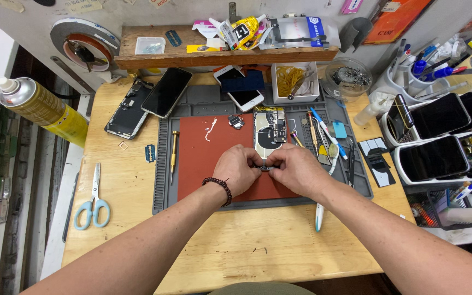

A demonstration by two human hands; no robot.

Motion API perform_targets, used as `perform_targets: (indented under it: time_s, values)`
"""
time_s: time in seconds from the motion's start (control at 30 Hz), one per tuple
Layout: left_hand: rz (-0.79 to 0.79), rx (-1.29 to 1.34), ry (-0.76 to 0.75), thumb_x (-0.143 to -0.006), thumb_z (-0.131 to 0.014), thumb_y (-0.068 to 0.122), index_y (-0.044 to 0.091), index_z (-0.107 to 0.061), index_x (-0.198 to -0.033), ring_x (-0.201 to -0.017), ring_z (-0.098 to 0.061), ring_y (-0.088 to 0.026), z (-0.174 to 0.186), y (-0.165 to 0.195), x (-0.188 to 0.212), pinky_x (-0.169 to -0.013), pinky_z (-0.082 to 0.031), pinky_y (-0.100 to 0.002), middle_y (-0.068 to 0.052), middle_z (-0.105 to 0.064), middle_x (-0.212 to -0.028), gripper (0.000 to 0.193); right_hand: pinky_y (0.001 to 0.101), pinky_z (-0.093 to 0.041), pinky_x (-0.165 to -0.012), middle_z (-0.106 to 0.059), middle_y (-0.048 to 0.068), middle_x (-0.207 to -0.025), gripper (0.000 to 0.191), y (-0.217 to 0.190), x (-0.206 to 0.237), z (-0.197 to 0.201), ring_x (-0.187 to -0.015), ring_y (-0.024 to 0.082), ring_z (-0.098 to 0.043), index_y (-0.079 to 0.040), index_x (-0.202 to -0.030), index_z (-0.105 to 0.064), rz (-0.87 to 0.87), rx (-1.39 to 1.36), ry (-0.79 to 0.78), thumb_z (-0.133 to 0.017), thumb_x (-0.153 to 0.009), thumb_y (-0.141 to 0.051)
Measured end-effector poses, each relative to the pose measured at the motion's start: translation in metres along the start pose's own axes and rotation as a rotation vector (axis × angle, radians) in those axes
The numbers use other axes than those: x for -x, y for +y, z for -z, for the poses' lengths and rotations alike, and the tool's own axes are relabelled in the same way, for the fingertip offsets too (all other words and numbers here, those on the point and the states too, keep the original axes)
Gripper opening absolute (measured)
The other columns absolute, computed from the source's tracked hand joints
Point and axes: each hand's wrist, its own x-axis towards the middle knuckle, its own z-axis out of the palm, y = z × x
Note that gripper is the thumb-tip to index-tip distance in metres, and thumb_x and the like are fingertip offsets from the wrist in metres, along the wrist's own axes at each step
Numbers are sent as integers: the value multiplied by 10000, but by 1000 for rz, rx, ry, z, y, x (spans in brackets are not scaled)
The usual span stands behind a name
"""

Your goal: The person uses a screwdriver to remove screws from a disassembled smartphone and then uses tweezers to detach and reposition internal components. The person handles the phone chassis, screws, and small connectors while working on a red mat.

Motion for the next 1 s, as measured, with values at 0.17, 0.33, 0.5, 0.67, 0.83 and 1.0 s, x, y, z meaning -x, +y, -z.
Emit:
perform_targets:
  time_s: [0.17, 0.33, 0.5, 0.67, 0.83, 1.0]
  values:
    - [-9, 4, -18, -763, -783, 110, 78, -777, -915, -873, -696, -249, 1, -1, -2, -783, -579, -376, -106, -701, -939, 156, 315, -573, -805, -702, 39, -965, 180, 1, 0, -1, -834, 179, -706, -101, -1004, -778, 24, -32, 15, -761, -828, -133]
    - [-76, -9, -21, -753, -795, 102, 58, -768, -927, -857, -690, -264, 1, -3, -4, -771, -566, -386, -123, -702, -899, 181, 323, -567, -811, -704, 48, -960, 163, 4, 0, -2, -869, 192, -708, -105, -997, -782, 77, 7, 30, -759, -840, -142]
    - [-76, -16, -36, -758, -806, 111, 59, -766, -939, -852, -689, -262, 2, -4, -4, -768, -565, -386, -121, -701, -896, 192, 324, -575, -789, -715, 53, -939, 180, 3, 0, -4, -838, 193, -718, -96, -1020, -754, 43, -43, 29, -748, -843, -128]
    - [-41, -11, -39, -754, -814, 113, 69, -769, -931, -859, -696, -254, 4, -1, -4, -782, -568, -379, -107, -706, -898, 188, 319, -578, -774, -713, 48, -941, 168, 3, 1, -8, -818, 188, -714, -94, -1000, -769, 60, -50, 71, -745, -834, -108]
    - [1, 15, -19, -756, -811, 111, 79, -755, -932, -883, -690, -248, 4, 0, -1, -789, -571, -375, -91, -695, -943, 188, 318, -578, -770, -708, 43, -937, 148, 6, 0, -8, -811, 181, -709, -96, -984, -774, 63, -17, 56, -745, -840, -120]
    - [-39, -18, 9, -760, -813, 128, 97, -777, -908, -893, -671, -260, 0, -2, 0, -795, -560, -385, -102, -677, -950, 156, 322, -578, -756, -701, 51, -929, 154, 8, 1, -8, -786, 192, -704, -93, -980, -773, 93, 4, 74, -754, -832, -131]
